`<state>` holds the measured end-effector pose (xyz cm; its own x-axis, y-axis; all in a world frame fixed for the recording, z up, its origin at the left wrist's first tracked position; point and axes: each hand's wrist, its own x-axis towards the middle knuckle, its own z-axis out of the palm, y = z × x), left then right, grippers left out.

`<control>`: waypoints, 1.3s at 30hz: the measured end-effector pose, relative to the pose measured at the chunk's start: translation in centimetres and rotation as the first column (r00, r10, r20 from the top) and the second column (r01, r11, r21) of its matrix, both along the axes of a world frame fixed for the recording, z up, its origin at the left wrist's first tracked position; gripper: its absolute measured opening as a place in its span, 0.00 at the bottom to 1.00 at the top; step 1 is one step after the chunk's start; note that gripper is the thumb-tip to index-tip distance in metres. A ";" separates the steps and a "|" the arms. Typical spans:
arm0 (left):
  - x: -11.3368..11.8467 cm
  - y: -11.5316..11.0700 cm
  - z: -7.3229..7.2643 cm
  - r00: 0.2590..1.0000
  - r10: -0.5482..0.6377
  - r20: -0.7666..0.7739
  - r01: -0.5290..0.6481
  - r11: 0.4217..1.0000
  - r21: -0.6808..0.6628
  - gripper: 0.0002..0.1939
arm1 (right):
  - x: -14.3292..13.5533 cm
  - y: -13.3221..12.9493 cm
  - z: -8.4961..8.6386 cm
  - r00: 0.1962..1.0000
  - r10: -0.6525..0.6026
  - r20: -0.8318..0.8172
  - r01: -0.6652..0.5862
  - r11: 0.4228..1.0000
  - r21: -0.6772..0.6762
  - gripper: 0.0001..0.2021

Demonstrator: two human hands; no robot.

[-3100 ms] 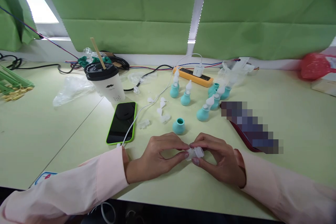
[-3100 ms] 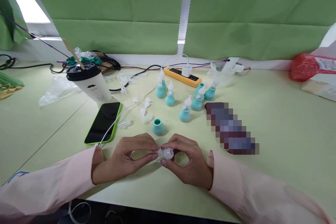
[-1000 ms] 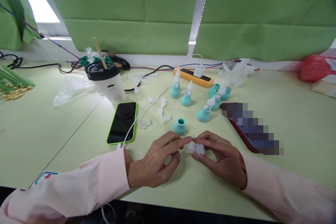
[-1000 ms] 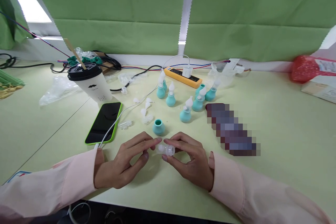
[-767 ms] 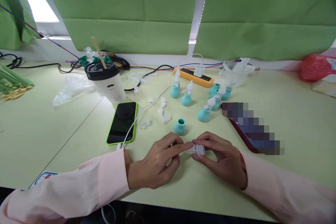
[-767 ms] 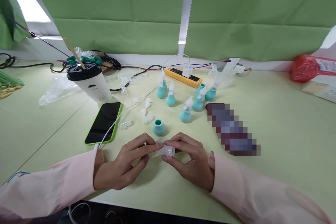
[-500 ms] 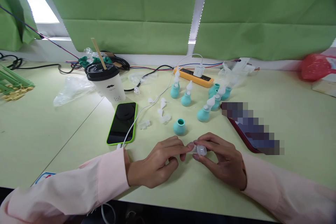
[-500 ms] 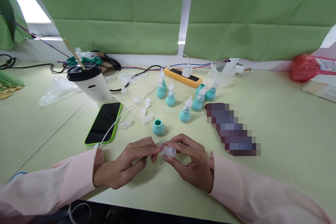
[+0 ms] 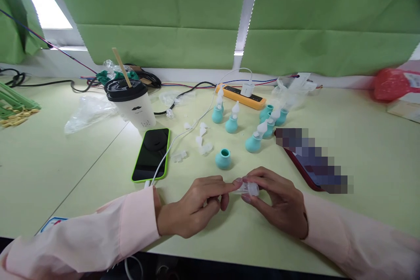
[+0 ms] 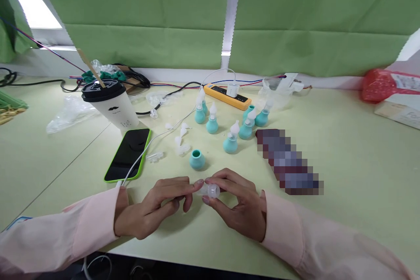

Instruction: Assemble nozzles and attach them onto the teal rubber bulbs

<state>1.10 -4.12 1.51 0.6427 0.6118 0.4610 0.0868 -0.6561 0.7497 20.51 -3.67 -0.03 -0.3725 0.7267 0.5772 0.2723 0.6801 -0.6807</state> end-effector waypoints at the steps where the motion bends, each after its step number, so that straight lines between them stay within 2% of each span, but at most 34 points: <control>1: 0.0 0.0 -0.1 1.000 -0.013 0.011 0.014 0.999 -0.031 0.24 | 0.1 0.0 -0.1 1.000 0.009 0.005 -0.009 1.000 0.007 0.14; 5: 0.0 -0.1 -0.2 0.997 -0.079 0.007 0.079 0.988 -0.136 0.25 | 0.3 0.2 -0.4 1.000 0.010 0.005 -0.010 0.999 0.035 0.15; 8: -0.1 -0.1 0.0 0.997 -0.066 -0.029 0.063 0.992 -0.108 0.25 | 0.4 0.3 -0.5 0.999 -0.026 -0.045 0.026 1.000 0.011 0.14; 10: -0.2 0.2 0.2 0.996 0.093 0.013 -0.092 0.995 -0.045 0.24 | 0.2 0.3 -0.5 0.991 -0.034 -0.131 0.027 0.998 -0.048 0.12; 13: 0.0 1.0 0.3 0.917 0.392 0.078 -0.396 0.917 0.050 0.22 | -0.1 0.1 -0.4 0.960 -0.011 -0.281 -0.039 0.985 -0.171 0.08; 15: 0.2 1.6 0.3 0.895 0.446 0.003 -0.444 0.891 0.100 0.28 | -0.3 -0.1 -0.3 0.942 0.016 -0.335 -0.098 0.968 -0.230 0.06; 18: 0.5 2.2 0.4 0.911 0.352 -0.214 -0.337 0.936 0.100 0.36 | -0.4 -0.1 -0.3 0.942 0.039 -0.334 -0.134 0.954 -0.267 0.07; 21: 0.5 2.4 0.6 0.906 0.257 -0.337 -0.252 0.966 0.057 0.35 | -0.3 0.0 -0.5 0.969 0.016 -0.246 -0.079 0.965 -0.249 0.09; 25: 0.3 2.7 0.5 0.923 0.220 -0.315 -0.226 0.974 0.018 0.27 | -0.2 0.4 -0.6 0.982 -0.065 -0.177 0.033 0.983 -0.180 0.10; 29: 0.2 3.2 0.2 0.938 0.232 -0.257 -0.233 0.972 0.027 0.22 | -0.2 0.8 -0.4 0.990 -0.100 -0.099 0.082 0.983 -0.164 0.03; 33: 0.3 3.2 0.0 0.943 0.217 -0.251 -0.232 0.972 -0.029 0.18 | -0.2 0.8 -0.3 0.996 -0.082 -0.026 0.075 0.972 -0.221 0.08; 39: 0.4 2.7 0.0 0.940 0.046 -0.339 -0.070 0.996 -0.057 0.14 | -0.2 0.7 -0.3 0.994 -0.046 -0.101 0.011 0.946 -0.323 0.10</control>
<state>1.46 -1.39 1.49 0.7158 0.6747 0.1799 0.3785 -0.5914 0.7121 20.29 -3.01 -0.30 -0.2986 0.8894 0.3462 0.2029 0.4136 -0.8876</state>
